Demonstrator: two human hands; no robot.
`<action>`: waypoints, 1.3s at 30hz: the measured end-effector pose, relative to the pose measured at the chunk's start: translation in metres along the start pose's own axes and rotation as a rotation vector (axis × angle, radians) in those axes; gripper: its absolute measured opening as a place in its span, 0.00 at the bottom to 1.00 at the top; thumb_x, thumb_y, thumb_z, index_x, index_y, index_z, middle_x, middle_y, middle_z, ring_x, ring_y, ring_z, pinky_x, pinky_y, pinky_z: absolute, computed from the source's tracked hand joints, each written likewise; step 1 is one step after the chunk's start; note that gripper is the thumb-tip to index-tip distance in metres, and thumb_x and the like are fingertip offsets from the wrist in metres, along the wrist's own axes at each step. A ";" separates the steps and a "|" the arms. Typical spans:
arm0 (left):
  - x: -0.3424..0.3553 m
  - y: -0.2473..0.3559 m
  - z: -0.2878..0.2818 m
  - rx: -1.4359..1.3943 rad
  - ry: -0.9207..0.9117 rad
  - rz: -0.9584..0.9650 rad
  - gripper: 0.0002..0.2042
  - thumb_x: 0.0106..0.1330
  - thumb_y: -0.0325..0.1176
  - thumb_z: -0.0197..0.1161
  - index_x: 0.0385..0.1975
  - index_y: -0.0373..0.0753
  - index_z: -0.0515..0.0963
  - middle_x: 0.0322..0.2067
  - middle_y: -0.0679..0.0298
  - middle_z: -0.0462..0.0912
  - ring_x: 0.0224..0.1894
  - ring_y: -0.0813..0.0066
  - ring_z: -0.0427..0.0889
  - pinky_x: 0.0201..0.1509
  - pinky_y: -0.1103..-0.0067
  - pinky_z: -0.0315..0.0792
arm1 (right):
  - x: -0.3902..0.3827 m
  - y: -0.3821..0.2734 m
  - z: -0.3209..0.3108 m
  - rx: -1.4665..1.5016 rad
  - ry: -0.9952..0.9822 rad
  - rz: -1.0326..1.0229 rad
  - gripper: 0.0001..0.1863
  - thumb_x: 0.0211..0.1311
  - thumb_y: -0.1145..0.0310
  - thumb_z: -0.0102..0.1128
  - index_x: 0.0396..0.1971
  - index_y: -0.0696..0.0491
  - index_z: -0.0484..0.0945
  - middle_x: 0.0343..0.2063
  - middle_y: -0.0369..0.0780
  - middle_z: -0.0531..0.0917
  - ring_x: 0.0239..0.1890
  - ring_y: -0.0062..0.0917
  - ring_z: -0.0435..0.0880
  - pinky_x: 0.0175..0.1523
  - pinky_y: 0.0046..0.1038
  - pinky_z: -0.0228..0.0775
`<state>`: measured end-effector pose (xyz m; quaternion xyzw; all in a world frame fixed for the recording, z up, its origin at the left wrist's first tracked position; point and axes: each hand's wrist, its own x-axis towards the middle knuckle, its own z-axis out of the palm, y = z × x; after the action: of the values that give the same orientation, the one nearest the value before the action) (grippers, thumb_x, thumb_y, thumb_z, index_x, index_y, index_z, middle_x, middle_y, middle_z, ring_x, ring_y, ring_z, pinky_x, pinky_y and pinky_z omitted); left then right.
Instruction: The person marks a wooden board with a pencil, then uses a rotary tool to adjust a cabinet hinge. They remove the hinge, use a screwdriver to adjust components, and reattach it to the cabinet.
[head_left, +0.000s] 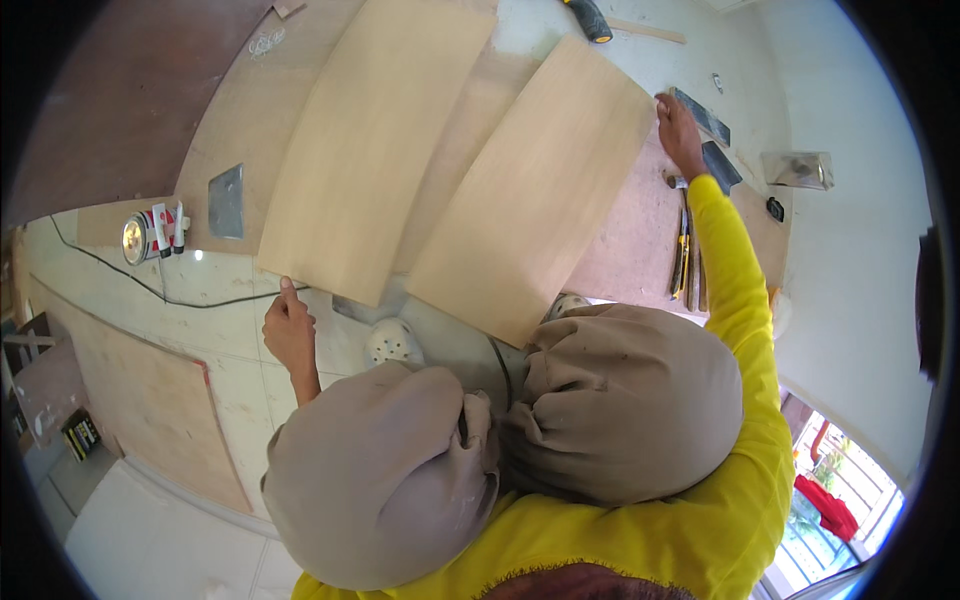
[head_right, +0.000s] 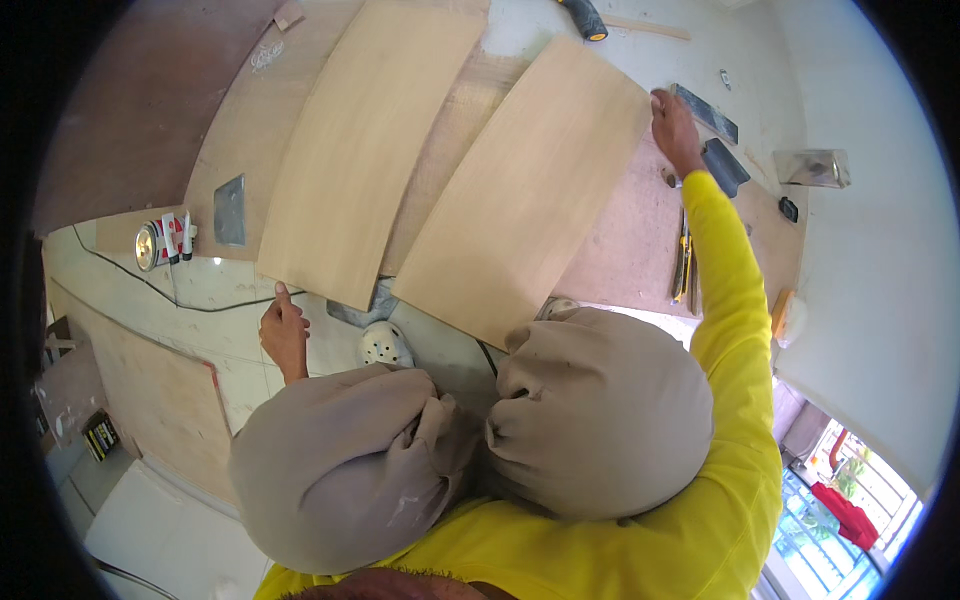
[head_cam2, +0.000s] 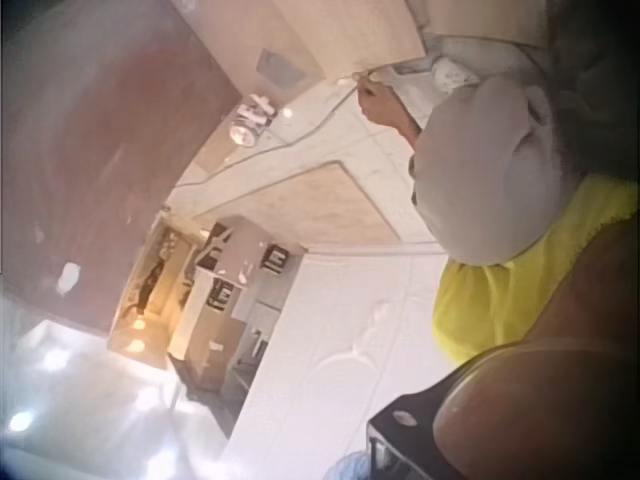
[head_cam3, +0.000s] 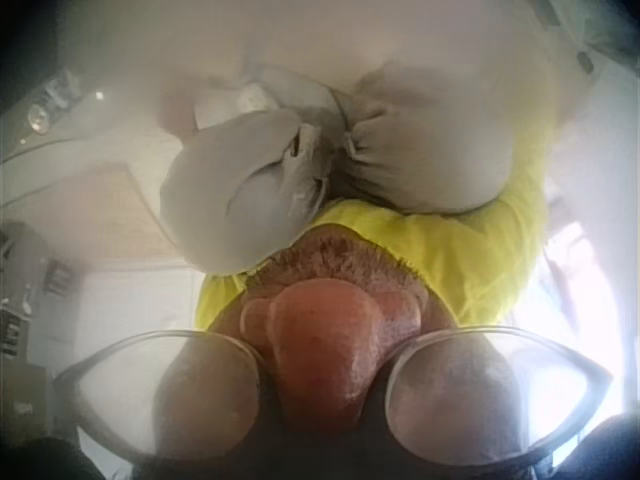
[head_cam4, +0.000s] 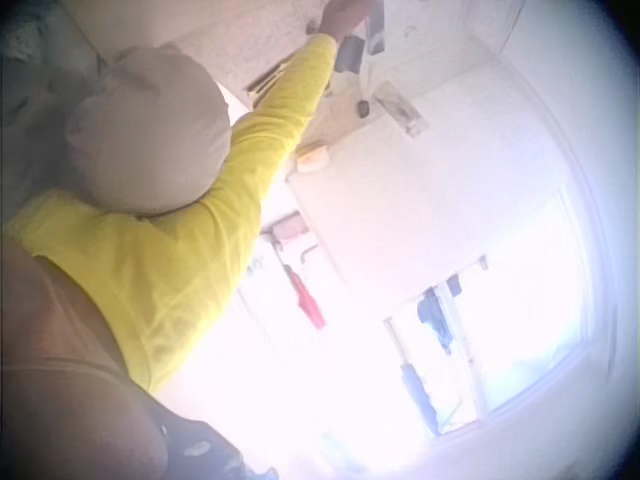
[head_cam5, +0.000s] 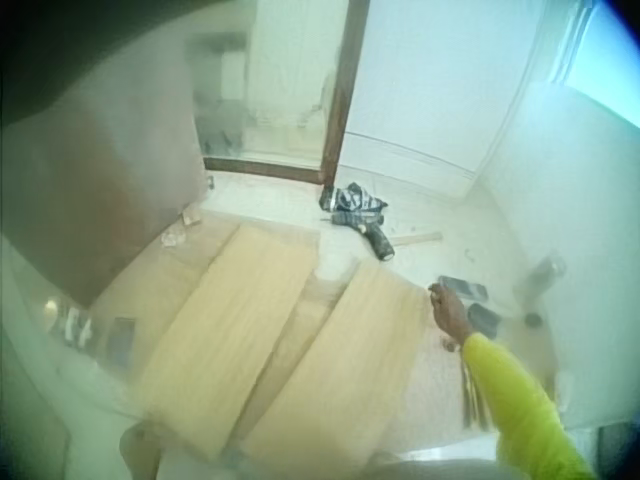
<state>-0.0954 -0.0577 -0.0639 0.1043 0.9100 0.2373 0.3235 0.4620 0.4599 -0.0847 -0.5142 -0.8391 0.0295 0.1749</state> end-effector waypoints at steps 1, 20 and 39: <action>-0.025 0.011 -0.006 0.059 0.013 0.008 0.28 0.83 0.56 0.59 0.41 0.32 0.89 0.27 0.57 0.89 0.27 0.68 0.88 0.32 0.72 0.80 | 0.019 0.008 0.008 0.049 -0.045 0.036 0.19 0.85 0.60 0.52 0.62 0.54 0.84 0.56 0.57 0.87 0.60 0.54 0.87 0.66 0.47 0.77; -0.103 -0.031 0.076 -0.756 -0.570 -0.041 0.14 0.76 0.31 0.73 0.52 0.29 0.81 0.42 0.54 0.92 0.43 0.65 0.93 0.51 0.70 0.86 | 0.130 -0.070 0.048 0.290 -0.188 0.203 0.29 0.82 0.48 0.50 0.61 0.57 0.86 0.56 0.58 0.89 0.61 0.56 0.86 0.66 0.46 0.75; -0.028 -0.002 0.033 -0.656 0.127 -0.079 0.28 0.80 0.37 0.70 0.67 0.21 0.71 0.55 0.46 0.84 0.55 0.62 0.86 0.69 0.65 0.80 | 0.274 -0.227 0.269 0.640 -0.084 -0.563 0.17 0.75 0.61 0.60 0.47 0.58 0.89 0.46 0.58 0.91 0.48 0.51 0.91 0.53 0.46 0.82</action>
<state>-0.0528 -0.0575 -0.0719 -0.0557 0.8068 0.5109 0.2916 0.0691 0.6276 -0.2127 -0.1831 -0.9017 0.2605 0.2924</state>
